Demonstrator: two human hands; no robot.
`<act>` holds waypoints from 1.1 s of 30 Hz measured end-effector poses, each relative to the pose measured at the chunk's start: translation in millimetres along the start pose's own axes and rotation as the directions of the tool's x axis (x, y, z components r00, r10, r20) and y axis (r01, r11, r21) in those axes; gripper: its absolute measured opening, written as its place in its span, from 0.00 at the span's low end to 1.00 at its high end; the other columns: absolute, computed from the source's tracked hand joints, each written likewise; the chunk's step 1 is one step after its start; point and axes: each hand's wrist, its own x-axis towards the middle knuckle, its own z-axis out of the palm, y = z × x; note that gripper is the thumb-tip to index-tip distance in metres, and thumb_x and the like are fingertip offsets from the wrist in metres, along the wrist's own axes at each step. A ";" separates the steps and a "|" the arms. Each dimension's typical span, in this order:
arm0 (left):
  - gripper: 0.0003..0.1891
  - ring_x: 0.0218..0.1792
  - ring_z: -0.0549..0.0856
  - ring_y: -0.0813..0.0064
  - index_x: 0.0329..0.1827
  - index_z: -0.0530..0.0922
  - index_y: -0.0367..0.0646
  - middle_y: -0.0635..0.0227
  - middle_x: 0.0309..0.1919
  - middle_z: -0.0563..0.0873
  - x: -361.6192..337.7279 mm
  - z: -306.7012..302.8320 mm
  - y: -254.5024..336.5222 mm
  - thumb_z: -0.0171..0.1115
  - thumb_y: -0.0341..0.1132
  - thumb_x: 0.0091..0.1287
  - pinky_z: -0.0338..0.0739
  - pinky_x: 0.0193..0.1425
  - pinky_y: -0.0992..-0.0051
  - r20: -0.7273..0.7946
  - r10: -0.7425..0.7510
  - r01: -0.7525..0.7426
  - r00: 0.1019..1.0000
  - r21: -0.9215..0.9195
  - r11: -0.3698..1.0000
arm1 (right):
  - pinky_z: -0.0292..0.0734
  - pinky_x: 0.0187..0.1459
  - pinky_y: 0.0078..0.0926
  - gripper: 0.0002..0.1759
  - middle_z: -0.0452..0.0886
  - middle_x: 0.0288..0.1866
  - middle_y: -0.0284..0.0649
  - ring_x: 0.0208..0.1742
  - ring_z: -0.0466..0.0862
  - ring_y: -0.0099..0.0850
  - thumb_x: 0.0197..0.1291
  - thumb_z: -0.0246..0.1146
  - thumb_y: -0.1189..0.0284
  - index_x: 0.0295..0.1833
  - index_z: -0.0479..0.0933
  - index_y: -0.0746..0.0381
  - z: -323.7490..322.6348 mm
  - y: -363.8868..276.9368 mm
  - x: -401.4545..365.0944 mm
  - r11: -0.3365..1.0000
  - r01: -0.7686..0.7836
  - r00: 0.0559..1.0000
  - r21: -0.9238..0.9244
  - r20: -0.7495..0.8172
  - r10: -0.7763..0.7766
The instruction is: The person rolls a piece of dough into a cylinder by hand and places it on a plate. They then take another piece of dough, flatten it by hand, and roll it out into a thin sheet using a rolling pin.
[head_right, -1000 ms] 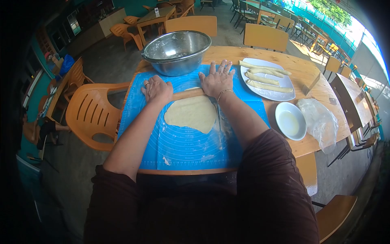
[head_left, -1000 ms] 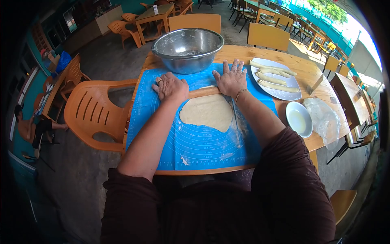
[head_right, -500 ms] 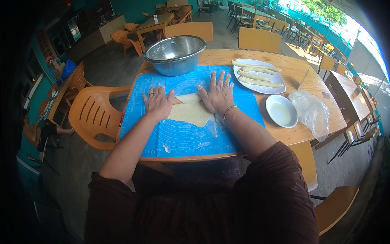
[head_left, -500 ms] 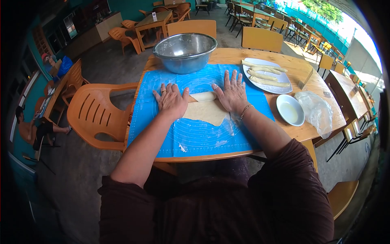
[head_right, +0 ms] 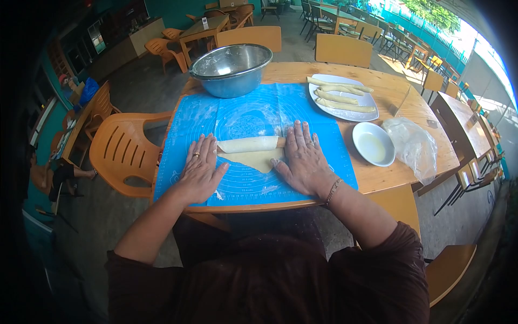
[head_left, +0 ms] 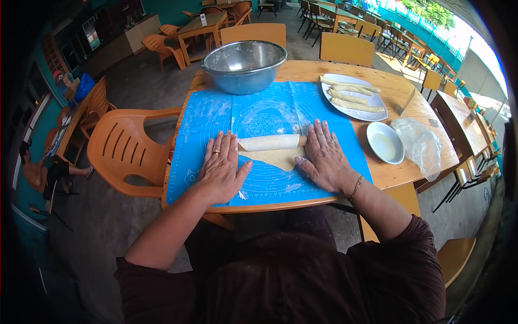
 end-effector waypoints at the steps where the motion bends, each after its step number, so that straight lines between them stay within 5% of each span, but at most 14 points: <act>1: 0.41 0.80 0.41 0.48 0.76 0.47 0.26 0.41 0.77 0.47 -6.0 0.1 -0.3 0.32 0.57 0.77 0.32 0.82 0.55 -0.005 0.038 -0.038 0.999 0.011 0.999 | 0.38 0.78 0.52 0.48 0.42 0.80 0.64 0.82 0.39 0.56 0.70 0.42 0.44 0.77 0.45 0.75 -0.2 -0.5 -8.9 0.999 0.032 0.999 -0.003 -0.015 -0.032; 9: 0.42 0.80 0.39 0.51 0.77 0.44 0.25 0.42 0.78 0.45 -4.5 -8.9 -0.8 0.29 0.59 0.76 0.31 0.82 0.57 0.054 0.053 -0.055 0.997 0.024 0.998 | 0.39 0.78 0.51 0.48 0.43 0.80 0.64 0.82 0.40 0.56 0.70 0.43 0.43 0.76 0.47 0.76 -1.8 2.1 -15.5 0.994 0.102 0.995 -0.029 -0.022 -0.102; 23: 0.41 0.80 0.41 0.54 0.77 0.49 0.28 0.47 0.79 0.48 111.9 -12.1 -24.2 0.25 0.59 0.76 0.37 0.82 0.59 0.069 -0.229 0.234 0.971 -0.080 0.969 | 0.37 0.78 0.53 0.43 0.45 0.82 0.55 0.82 0.37 0.54 0.71 0.31 0.41 0.79 0.51 0.61 2.2 25.3 130.3 0.981 -0.196 0.975 -0.012 0.106 0.196; 28: 0.33 0.72 0.62 0.51 0.64 0.69 0.30 0.47 0.68 0.68 139.7 -14.7 -32.8 0.36 0.55 0.76 0.53 0.76 0.57 0.016 -0.287 0.287 0.958 -0.078 0.955 | 0.38 0.78 0.53 0.40 0.46 0.81 0.54 0.82 0.39 0.53 0.71 0.31 0.42 0.79 0.53 0.56 5.6 26.7 172.4 0.966 -0.253 0.956 -0.044 0.140 0.257; 33: 0.26 0.64 0.70 0.54 0.57 0.74 0.33 0.50 0.60 0.75 163.2 1.7 -44.5 0.44 0.50 0.75 0.60 0.70 0.56 -0.160 -0.335 0.332 0.928 -0.049 0.942 | 0.37 0.78 0.53 0.39 0.44 0.82 0.54 0.82 0.37 0.52 0.72 0.31 0.43 0.79 0.54 0.57 14.7 32.7 204.3 0.948 -0.319 0.931 -0.008 0.183 0.315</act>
